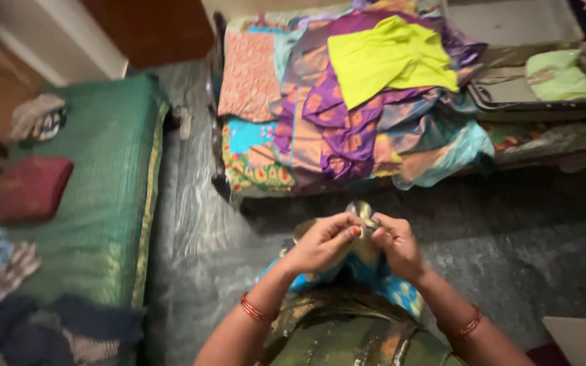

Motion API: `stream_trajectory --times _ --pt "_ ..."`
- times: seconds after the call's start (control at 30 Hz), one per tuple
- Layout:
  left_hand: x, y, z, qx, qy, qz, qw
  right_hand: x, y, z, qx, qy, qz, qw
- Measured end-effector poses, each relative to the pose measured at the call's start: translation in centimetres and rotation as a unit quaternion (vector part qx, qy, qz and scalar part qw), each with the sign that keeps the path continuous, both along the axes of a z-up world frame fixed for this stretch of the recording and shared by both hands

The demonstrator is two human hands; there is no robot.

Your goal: The person folds a yellow garment on a bed and places it into a suitcase, then unfolds and pleats a blue saree with gold patterns by hand.

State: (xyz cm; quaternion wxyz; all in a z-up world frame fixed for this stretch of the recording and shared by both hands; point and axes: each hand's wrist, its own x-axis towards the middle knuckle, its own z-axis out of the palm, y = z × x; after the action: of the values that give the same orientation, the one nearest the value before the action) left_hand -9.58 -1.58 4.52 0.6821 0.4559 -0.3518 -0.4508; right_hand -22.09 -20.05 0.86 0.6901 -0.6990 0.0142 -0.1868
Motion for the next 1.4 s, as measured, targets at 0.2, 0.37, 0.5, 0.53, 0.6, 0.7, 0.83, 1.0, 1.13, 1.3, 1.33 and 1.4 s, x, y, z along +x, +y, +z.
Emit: stream_trajectory --times 0.2,0.37,0.5,0.53,0.6,0.7,0.83,1.0,1.13,1.3,1.33,1.4 --pt "1.9 1.4 1.0 0.034 -0.232 0.171 0.957 2.9 1.6 6.1 -0.133 0.112 -0.012 0.985" --pt "4.1 3.9 -0.1 0.153 -0.355 0.220 0.895 6.5 -0.4 5.0 -0.011 0.027 -0.189 0.982" --pt "6.6 5.7 -1.9 0.147 -0.466 0.222 0.844 9.6 -2.3 4.7 0.089 -0.061 -0.371 0.922" --pt "7.3 5.9 -2.3 0.145 -0.458 0.245 0.842 10.4 -3.1 5.7 0.097 -0.082 -0.404 0.906" --pt "8.8 6.1 -2.9 0.132 -0.454 0.267 0.839 11.7 -4.2 8.5 0.105 -0.149 -0.417 0.891" --pt "12.1 6.0 -3.6 0.170 -0.395 0.276 0.860 13.3 -3.2 13.2 0.084 -0.259 -0.392 0.879" --pt "15.3 5.6 -3.4 0.089 -0.373 0.267 0.884 15.6 0.2 19.3 0.100 -0.340 -0.333 0.874" --pt "19.1 5.3 -3.6 0.047 -0.364 0.264 0.892 17.7 2.4 21.3 0.061 -0.347 -0.389 0.851" --pt "23.0 4.7 -4.2 0.029 -0.375 0.304 0.875 17.8 0.4 19.5 0.043 -0.355 -0.409 0.840" --pt "27.8 4.0 -10.5 0.117 -0.425 0.324 0.837 18.8 -1.4 19.8 0.028 -0.345 -0.398 0.849" --pt "29.1 3.8 -12.9 0.159 -0.433 0.340 0.819 19.5 -1.7 20.0 0.028 -0.338 -0.390 0.856" --pt "32.2 3.8 -18.6 0.219 -0.428 0.377 0.792 20.5 -2.4 20.3 0.032 -0.325 -0.375 0.868"
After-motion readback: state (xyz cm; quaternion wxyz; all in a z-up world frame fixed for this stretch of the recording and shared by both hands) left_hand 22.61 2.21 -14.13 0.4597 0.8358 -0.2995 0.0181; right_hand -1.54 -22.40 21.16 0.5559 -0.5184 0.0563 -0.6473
